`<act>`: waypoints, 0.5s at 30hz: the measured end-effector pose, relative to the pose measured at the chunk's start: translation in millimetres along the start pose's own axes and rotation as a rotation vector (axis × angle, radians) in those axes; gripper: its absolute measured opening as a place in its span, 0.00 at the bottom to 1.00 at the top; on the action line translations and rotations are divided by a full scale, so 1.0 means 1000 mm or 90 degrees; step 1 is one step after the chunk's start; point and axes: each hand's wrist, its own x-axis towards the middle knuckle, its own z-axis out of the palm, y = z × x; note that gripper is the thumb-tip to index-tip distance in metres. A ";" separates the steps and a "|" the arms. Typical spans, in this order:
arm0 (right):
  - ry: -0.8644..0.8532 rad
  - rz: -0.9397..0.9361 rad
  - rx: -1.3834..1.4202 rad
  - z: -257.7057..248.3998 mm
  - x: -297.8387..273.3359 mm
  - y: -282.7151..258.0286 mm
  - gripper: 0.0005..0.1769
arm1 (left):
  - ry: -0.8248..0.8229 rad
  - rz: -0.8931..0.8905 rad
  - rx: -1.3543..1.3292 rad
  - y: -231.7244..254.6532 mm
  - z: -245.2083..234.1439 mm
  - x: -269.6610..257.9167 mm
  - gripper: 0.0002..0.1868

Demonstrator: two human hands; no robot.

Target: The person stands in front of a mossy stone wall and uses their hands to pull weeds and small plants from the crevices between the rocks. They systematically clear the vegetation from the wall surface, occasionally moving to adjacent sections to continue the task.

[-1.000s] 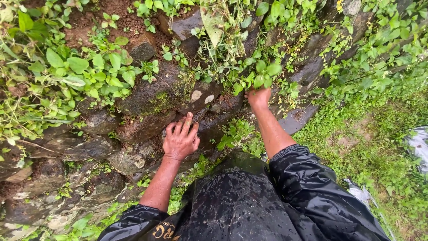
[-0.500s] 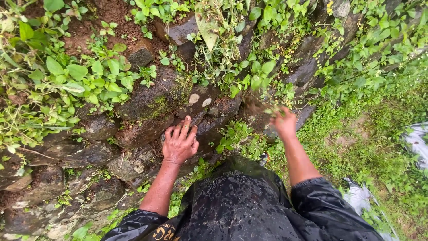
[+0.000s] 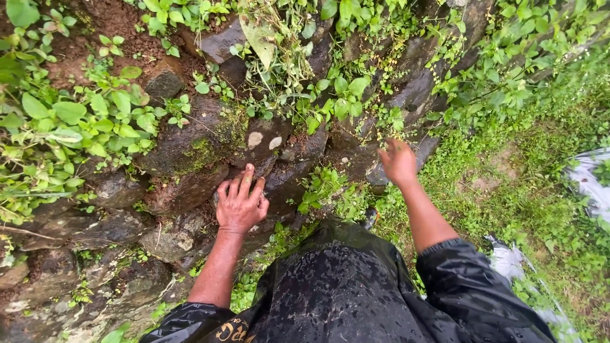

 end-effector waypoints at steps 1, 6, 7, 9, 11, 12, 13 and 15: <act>-0.002 -0.004 0.001 -0.015 0.008 -0.039 0.22 | -0.001 -0.003 0.004 0.001 -0.001 0.001 0.23; -0.020 -0.039 0.260 -0.049 0.043 -0.167 0.36 | 0.019 -0.002 -0.018 0.001 -0.004 0.004 0.23; -0.025 -0.042 0.259 -0.046 0.043 -0.172 0.36 | 0.018 -0.007 -0.015 0.002 -0.004 0.003 0.23; -0.028 -0.082 0.253 -0.040 0.044 -0.183 0.28 | 0.024 -0.002 -0.016 0.001 -0.003 0.003 0.23; -0.021 -0.137 0.387 0.010 0.071 -0.141 0.20 | 0.021 -0.007 -0.015 0.001 -0.002 0.002 0.23; -0.011 -0.187 0.521 0.035 0.084 -0.120 0.15 | 0.018 -0.009 -0.017 0.001 -0.002 0.001 0.23; -0.013 -0.188 0.521 0.020 0.072 -0.133 0.15 | 0.017 -0.011 -0.015 0.000 -0.002 0.000 0.23; 0.003 -0.196 0.632 -0.013 0.046 -0.155 0.13 | 0.010 -0.008 -0.021 0.000 -0.002 0.000 0.23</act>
